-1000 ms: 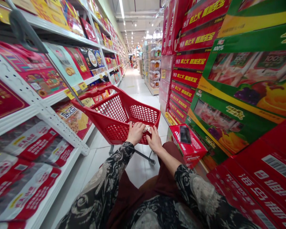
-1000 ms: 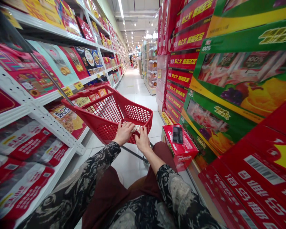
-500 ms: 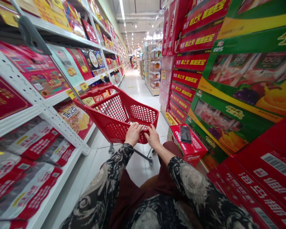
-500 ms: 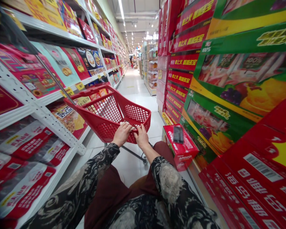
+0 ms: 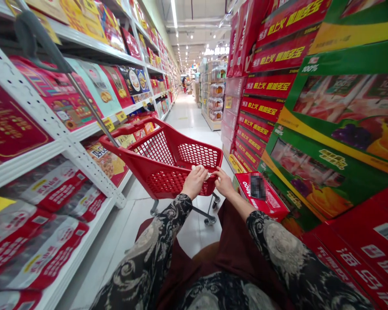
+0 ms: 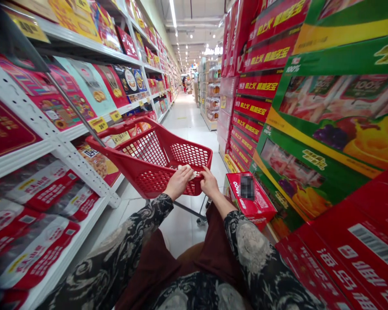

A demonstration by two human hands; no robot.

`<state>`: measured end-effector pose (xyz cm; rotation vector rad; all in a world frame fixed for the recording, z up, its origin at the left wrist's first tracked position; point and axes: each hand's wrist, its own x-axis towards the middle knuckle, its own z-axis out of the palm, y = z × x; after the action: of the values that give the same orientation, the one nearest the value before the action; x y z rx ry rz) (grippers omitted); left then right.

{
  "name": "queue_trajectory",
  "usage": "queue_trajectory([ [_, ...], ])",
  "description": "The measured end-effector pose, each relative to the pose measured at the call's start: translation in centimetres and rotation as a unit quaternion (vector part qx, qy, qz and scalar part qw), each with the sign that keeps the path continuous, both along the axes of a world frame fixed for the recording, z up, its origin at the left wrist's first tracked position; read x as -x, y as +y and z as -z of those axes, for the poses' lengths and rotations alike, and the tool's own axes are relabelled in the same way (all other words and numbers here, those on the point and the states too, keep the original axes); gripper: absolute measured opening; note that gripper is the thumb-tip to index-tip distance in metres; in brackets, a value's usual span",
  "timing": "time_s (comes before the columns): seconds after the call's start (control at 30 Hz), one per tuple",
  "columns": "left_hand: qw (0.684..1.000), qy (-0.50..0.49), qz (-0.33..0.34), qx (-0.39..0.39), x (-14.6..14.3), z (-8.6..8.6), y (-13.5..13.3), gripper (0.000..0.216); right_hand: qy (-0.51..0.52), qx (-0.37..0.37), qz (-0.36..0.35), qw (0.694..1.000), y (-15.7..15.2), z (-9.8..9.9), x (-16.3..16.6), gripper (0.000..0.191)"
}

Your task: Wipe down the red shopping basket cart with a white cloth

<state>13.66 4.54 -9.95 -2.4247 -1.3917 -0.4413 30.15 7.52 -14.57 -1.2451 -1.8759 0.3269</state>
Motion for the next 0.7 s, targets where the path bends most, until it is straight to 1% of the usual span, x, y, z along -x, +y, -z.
queue_trajectory([
  [0.13, 1.0, 0.014, 0.004, -0.003, -1.4, 1.0, 0.8, 0.042, -0.048, -0.025, 0.037, 0.998, -0.1, 0.0, 0.2, 0.049],
  [0.23, 0.999, 0.032, 0.023, 0.001, -1.2, 1.1, 1.2, 0.043, -0.09, -0.031, 0.034, 0.995, -0.5, 0.0, 0.4, 0.055],
  [0.33, 0.999, 0.035, 0.024, -0.01, 1.0, 0.7, 1.4, 0.044, -0.117, -0.028, 0.022, 0.992, -0.5, 0.0, -0.3, 0.056],
  [0.43, 0.999, 0.012, -0.037, -0.031, 4.5, 0.0, 1.5, 0.041, -0.136, -0.018, 0.022, 0.99, -0.3, -0.2, -0.9, 0.055],
  [0.5, 0.995, -0.008, -0.087, -0.048, 6.4, -0.4, 1.5, 0.04, -0.142, -0.011, 0.042, 0.989, -0.3, -0.7, -0.4, 0.055],
  [0.53, 0.994, -0.013, -0.097, -0.054, 7.1, -0.4, 1.4, 0.039, -0.145, -0.013, 0.052, 0.988, -0.5, -1.0, 0.1, 0.056],
  [0.6, 0.993, -0.017, -0.097, -0.064, 7.6, -0.5, 1.3, 0.038, -0.155, -0.032, 0.049, 0.986, -1.0, -1.5, 1.7, 0.058],
  [0.7, 0.995, -0.008, -0.076, -0.07, 7.6, -0.4, 1.2, 0.036, -0.173, -0.064, 0.009, 0.983, -1.8, -1.8, 4.1, 0.058],
])
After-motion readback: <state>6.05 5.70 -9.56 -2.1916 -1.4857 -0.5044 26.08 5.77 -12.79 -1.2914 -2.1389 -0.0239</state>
